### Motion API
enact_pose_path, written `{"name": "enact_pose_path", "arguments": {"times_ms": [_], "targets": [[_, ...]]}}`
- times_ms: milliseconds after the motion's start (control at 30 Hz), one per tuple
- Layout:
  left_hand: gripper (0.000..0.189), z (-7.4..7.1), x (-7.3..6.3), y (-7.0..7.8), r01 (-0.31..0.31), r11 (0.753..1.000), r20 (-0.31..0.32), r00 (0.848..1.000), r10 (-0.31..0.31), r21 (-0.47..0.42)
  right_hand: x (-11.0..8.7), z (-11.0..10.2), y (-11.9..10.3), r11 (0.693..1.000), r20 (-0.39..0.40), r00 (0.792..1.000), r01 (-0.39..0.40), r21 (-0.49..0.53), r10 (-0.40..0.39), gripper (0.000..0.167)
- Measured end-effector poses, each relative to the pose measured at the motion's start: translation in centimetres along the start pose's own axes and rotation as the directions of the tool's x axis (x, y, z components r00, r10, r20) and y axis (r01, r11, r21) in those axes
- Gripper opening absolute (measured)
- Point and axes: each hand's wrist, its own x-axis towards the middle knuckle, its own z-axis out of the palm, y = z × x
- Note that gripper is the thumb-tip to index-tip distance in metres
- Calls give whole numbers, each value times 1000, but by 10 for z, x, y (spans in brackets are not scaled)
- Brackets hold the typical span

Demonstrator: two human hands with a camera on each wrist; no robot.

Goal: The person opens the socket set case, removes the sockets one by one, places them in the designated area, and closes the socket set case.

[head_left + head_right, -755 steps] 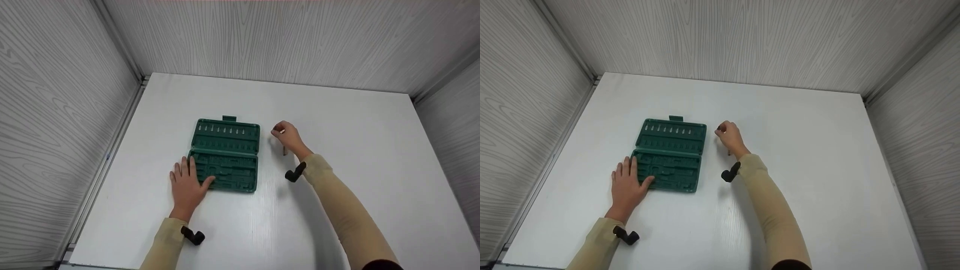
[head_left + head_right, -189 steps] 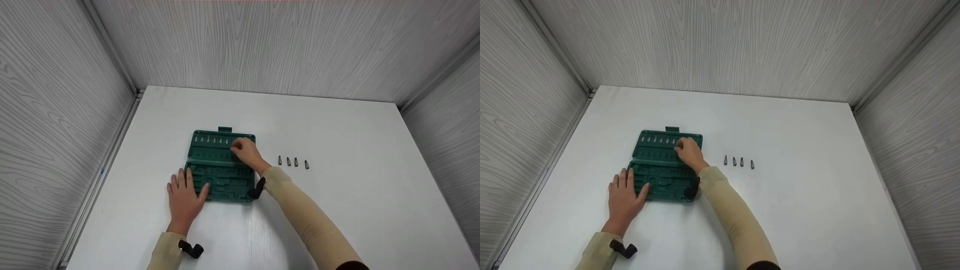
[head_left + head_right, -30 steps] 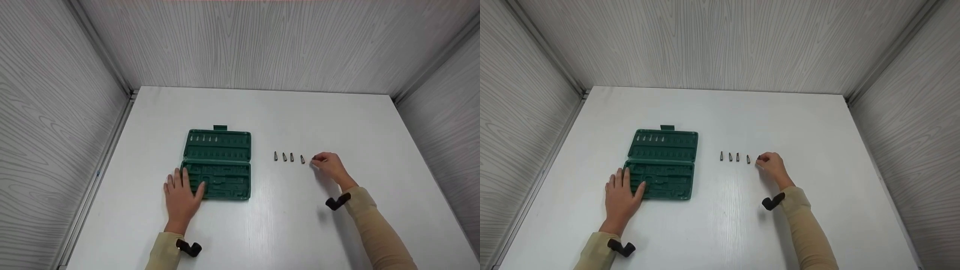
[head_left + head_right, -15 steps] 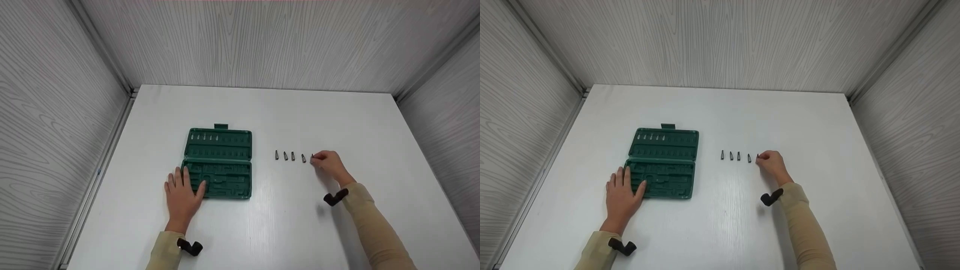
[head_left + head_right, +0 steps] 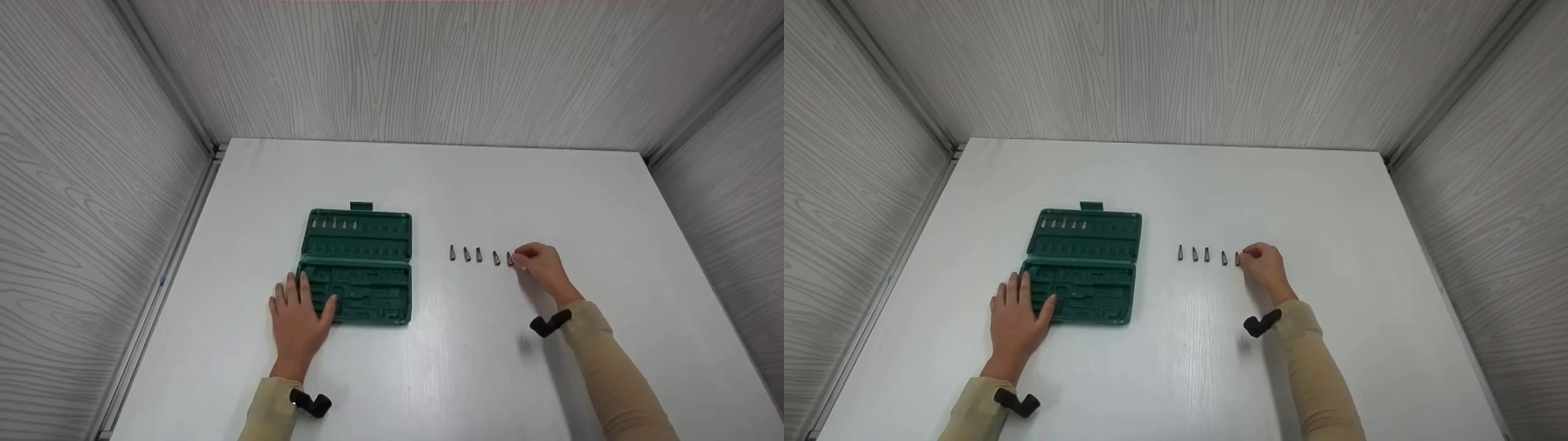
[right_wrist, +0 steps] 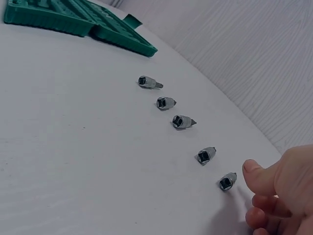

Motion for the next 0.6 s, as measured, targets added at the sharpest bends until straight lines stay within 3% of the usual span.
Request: {"name": "enact_pose_path", "arguments": {"times_ms": [100,300,600], "targets": [[82,1,0,-1,-1,1000,-3,1000,1,0,-2,-2,0,999,-19,1000,-1,54,2,33],[82,-1,0,-2,2,1000,-14,1000,-2,4,-4,0,-10,993,-33,996,84,89,-81,31],[82,-5,-1,0,12,1000,0,1000,-12,3,-7,25,-40,991,8,992,126,44,-126,24]]}}
